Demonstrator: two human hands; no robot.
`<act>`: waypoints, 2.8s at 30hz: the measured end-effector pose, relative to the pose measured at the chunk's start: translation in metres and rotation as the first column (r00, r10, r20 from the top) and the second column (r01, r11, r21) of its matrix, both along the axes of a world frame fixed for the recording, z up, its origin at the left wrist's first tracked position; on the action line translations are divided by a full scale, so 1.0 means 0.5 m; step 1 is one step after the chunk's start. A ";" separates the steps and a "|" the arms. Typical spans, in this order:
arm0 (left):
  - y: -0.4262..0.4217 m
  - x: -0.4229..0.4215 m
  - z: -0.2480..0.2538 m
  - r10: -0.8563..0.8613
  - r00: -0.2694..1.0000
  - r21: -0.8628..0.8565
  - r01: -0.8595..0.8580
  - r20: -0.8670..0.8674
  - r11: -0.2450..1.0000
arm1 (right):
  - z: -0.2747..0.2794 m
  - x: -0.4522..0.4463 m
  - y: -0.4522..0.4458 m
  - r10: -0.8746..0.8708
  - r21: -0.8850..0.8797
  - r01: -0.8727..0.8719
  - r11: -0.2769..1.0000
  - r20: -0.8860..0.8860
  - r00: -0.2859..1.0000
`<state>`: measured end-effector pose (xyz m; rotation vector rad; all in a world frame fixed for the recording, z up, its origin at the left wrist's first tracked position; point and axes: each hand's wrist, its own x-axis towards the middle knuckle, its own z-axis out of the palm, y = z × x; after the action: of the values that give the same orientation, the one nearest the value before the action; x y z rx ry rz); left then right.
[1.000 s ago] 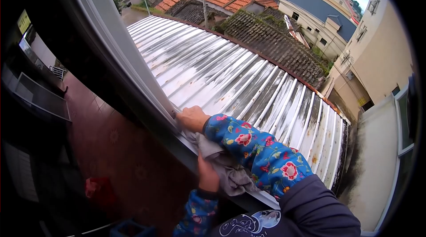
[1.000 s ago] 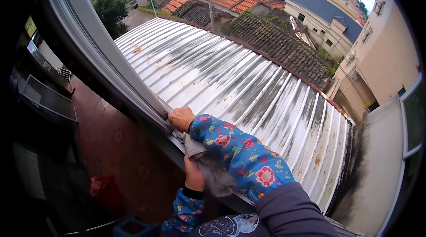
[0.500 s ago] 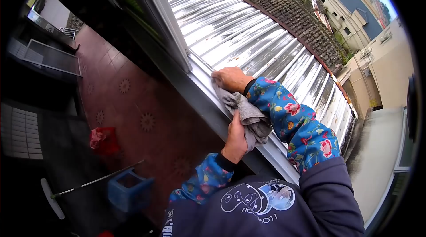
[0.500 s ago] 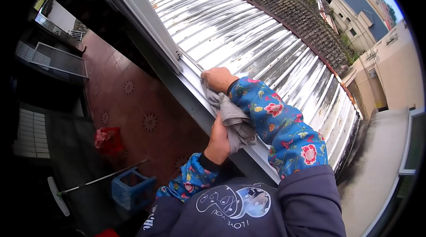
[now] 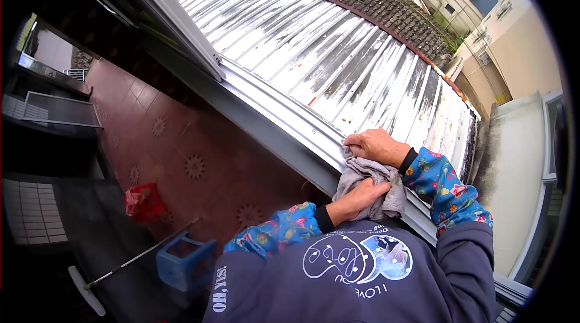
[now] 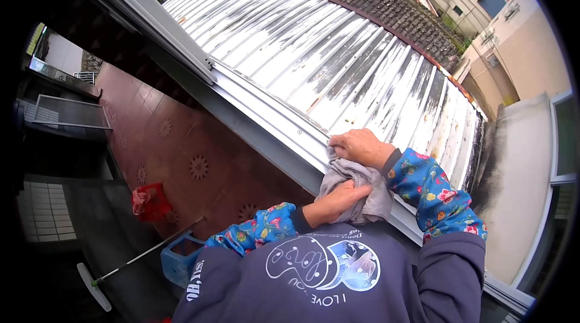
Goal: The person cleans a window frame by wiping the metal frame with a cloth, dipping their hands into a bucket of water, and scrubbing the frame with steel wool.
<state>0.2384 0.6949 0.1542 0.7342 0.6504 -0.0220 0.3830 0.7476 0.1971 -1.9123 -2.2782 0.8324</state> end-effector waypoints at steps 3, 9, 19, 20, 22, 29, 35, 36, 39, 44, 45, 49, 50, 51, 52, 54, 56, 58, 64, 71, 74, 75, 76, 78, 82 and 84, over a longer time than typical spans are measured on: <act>0.010 -0.009 0.078 -0.235 0.966 0.145 0.219 0.106 0.965 | 0.014 0.032 -0.073 -0.035 -0.069 0.036 0.997 0.007 0.999; 0.048 -0.034 0.112 -0.307 0.950 0.379 0.268 0.047 0.886 | 0.042 0.043 -0.026 0.059 -0.121 -0.054 0.991 0.037 0.998; 0.243 -0.107 0.079 0.764 0.617 -0.447 -0.638 0.190 0.627 | -0.068 -0.180 0.428 0.067 0.489 0.033 0.872 -0.187 0.980; 0.258 -0.108 0.078 0.812 0.555 -0.415 -0.706 0.181 0.575 | -0.103 -0.190 0.449 0.072 0.488 0.016 0.873 -0.160 0.984; 0.265 -0.106 0.059 0.776 0.600 -0.362 -0.692 0.194 0.625 | -0.103 -0.190 0.435 0.009 0.438 0.048 0.898 -0.127 0.992; 0.180 -0.057 0.048 0.391 0.882 -0.327 -0.300 0.262 0.896 | -0.058 -0.042 0.221 0.065 0.090 -0.057 0.994 -0.086 0.994; 0.186 -0.054 0.041 0.420 0.860 -0.293 -0.338 0.290 0.894 | 0.008 -0.066 0.314 0.104 0.238 -0.057 0.970 -0.190 0.976; 0.203 -0.073 0.058 0.503 0.832 -0.399 -0.389 0.236 0.830 | 0.001 -0.091 0.361 0.125 0.325 -0.051 0.944 -0.212 0.969; 0.259 -0.104 0.041 0.760 0.637 -0.442 -0.650 0.124 0.617 | -0.001 -0.201 0.499 0.228 0.507 -0.089 0.858 -0.218 0.949; 0.358 -0.163 0.024 0.896 0.423 -0.490 -0.757 0.136 0.432 | -0.070 -0.326 0.629 0.301 0.413 -0.286 0.865 0.030 0.953; 0.351 -0.158 0.023 0.894 0.431 -0.498 -0.752 0.126 0.432 | -0.065 -0.321 0.626 0.312 0.360 -0.301 0.883 0.028 0.950; 0.310 -0.138 0.052 0.860 0.501 -0.543 -0.697 0.097 0.468 | -0.042 -0.292 0.582 0.384 0.314 -0.371 0.874 0.020 0.923; 0.300 -0.131 0.067 0.850 0.518 -0.558 -0.680 0.092 0.475 | -0.035 -0.282 0.564 0.400 0.312 -0.389 0.867 0.029 0.916; 0.286 -0.124 0.092 0.845 0.517 -0.544 -0.674 0.135 0.499 | -0.038 -0.265 0.540 0.406 0.318 -0.396 0.862 0.035 0.913; 0.267 -0.119 0.092 0.814 0.558 -0.532 -0.646 0.162 0.548 | -0.035 -0.249 0.512 0.425 0.316 -0.410 0.855 0.026 0.905; 0.228 -0.104 0.091 0.721 0.666 -0.534 -0.545 0.191 0.646 | -0.014 -0.215 0.431 0.396 0.248 -0.391 0.886 0.032 0.918; 0.189 -0.082 0.074 0.596 0.779 -0.422 -0.483 0.193 0.767 | -0.011 -0.175 0.350 0.380 0.262 -0.363 0.894 -0.018 0.925; 0.157 -0.056 0.076 0.514 0.829 -0.378 -0.413 0.221 0.828 | -0.013 -0.137 0.268 0.353 0.220 -0.345 0.912 0.002 0.936; 0.060 -0.011 0.050 -0.160 0.976 0.156 0.138 0.145 0.978 | 0.019 -0.050 0.052 0.239 0.045 -0.243 0.969 0.077 0.968; 0.080 -0.031 0.090 -0.564 0.824 0.405 0.498 0.055 0.767 | 0.063 -0.008 -0.004 0.244 -0.159 -0.234 0.959 0.047 0.969; 0.072 -0.056 0.054 -0.248 0.942 0.283 0.180 0.228 0.942 | 0.085 -0.039 0.096 0.192 0.019 -0.191 0.981 -0.076 0.978; 0.076 -0.068 0.039 -0.093 0.953 0.174 0.043 0.288 0.984 | 0.093 -0.058 0.144 0.172 0.060 -0.168 0.984 -0.066 0.983; 0.084 -0.078 0.032 0.068 0.941 0.056 -0.092 0.330 0.994 | 0.087 -0.081 0.191 0.145 0.148 -0.131 0.980 -0.088 0.985; 0.143 -0.121 0.075 0.385 0.888 -0.273 -0.317 0.250 0.908 | 0.050 -0.132 0.294 0.174 0.389 -0.070 0.918 -0.237 0.956; 0.234 -0.172 0.061 0.795 0.592 -0.438 -0.684 0.134 0.583 | 0.008 -0.273 0.464 0.264 0.531 -0.163 0.832 -0.119 0.957; 0.266 -0.185 0.053 0.847 0.524 -0.480 -0.723 0.087 0.497 | -0.020 -0.309 0.526 0.345 0.449 -0.288 0.846 -0.048 0.937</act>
<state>0.1458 0.8277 0.1806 -0.0332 0.5994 0.8192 0.2284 1.0107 0.1871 -1.2768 -2.4705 0.3920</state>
